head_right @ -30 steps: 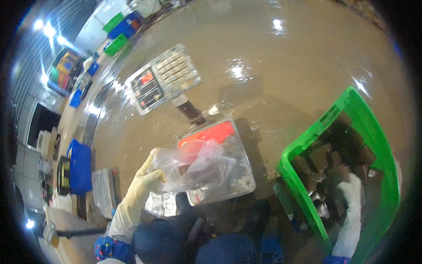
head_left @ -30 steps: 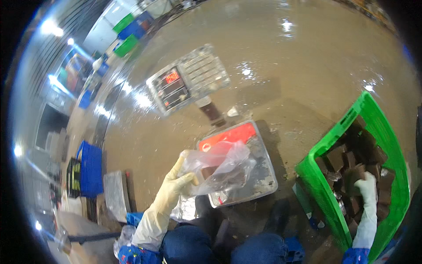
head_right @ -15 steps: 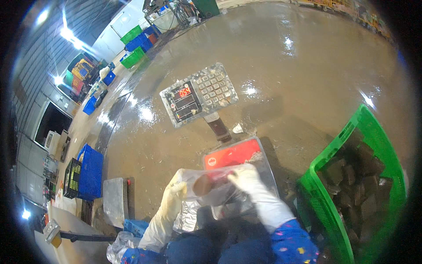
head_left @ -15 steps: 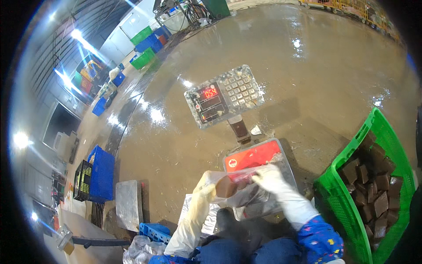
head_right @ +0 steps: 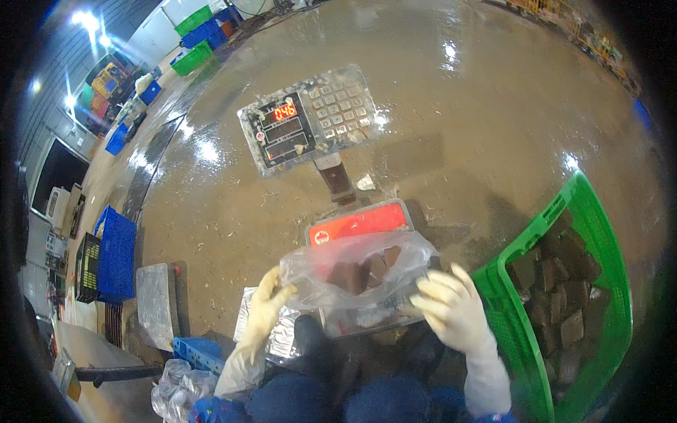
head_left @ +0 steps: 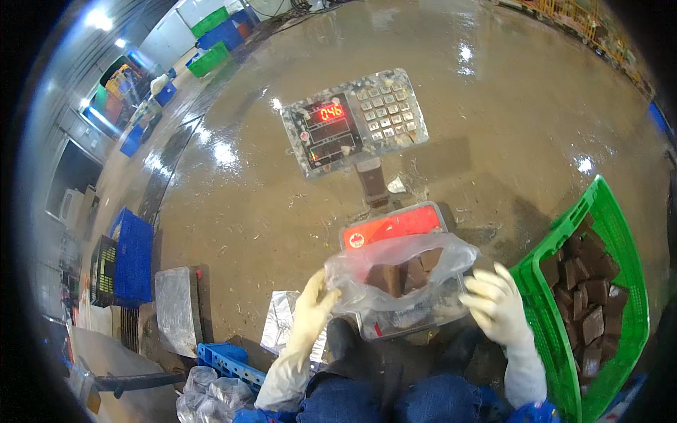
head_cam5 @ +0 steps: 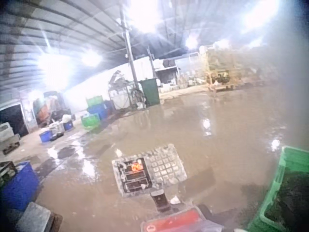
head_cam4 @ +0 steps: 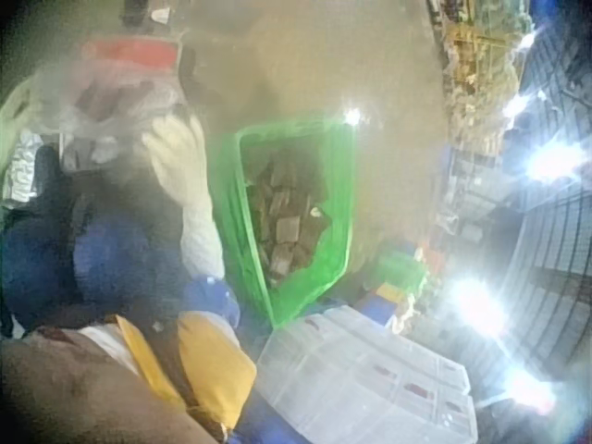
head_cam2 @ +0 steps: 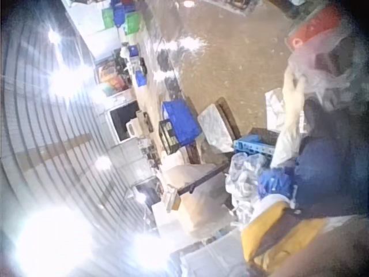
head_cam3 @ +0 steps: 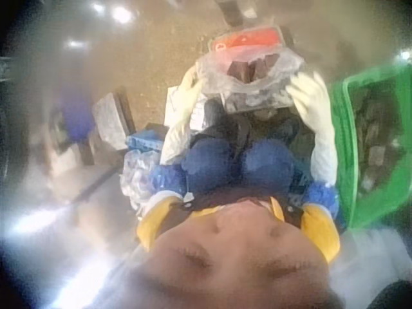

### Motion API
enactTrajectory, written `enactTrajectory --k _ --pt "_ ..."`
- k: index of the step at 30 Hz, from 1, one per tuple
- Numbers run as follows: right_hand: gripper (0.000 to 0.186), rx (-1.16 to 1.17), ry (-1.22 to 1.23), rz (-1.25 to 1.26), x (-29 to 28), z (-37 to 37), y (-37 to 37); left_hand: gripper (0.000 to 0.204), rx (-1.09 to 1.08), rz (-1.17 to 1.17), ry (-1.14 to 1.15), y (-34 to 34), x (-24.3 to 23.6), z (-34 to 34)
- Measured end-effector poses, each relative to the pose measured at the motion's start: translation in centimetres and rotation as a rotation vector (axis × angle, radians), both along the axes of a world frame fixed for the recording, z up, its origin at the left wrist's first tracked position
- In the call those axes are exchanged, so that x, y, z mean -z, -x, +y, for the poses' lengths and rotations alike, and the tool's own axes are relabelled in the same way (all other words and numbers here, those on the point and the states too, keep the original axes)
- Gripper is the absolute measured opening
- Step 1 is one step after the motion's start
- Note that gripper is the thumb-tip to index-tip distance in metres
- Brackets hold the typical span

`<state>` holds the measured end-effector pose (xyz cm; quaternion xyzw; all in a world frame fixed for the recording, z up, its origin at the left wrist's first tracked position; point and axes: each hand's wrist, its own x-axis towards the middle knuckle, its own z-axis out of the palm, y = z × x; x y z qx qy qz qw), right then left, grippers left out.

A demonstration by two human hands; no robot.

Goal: The person sits on the floor and repeatedly picks brown rectangular blocks from a green crate, places them into clear plastic bags on a digital scale, ties the bags, and sets them aside. The process is repeated for multiple units.

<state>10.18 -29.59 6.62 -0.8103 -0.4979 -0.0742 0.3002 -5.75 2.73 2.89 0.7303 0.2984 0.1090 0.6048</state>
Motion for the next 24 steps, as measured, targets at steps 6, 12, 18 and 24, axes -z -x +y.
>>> enactTrajectory --k 6,12,18,24 --pt "0.05 0.716 -0.056 0.482 11.6 -10.4 8.1 0.049 -0.304 0.111 -0.434 8.0 1.4 1.4" --pt "0.056 0.786 0.23 0.596 14.1 -13.2 10.9 0.064 -0.422 0.173 -0.268 11.4 2.6 -0.3" --pt "0.053 0.734 0.256 0.541 15.9 -13.0 10.2 0.07 -0.29 0.167 -0.379 10.4 2.3 0.5" --pt "0.051 0.737 0.215 0.529 17.6 -15.0 11.1 0.064 -0.278 0.148 -0.295 8.5 2.4 -0.3"
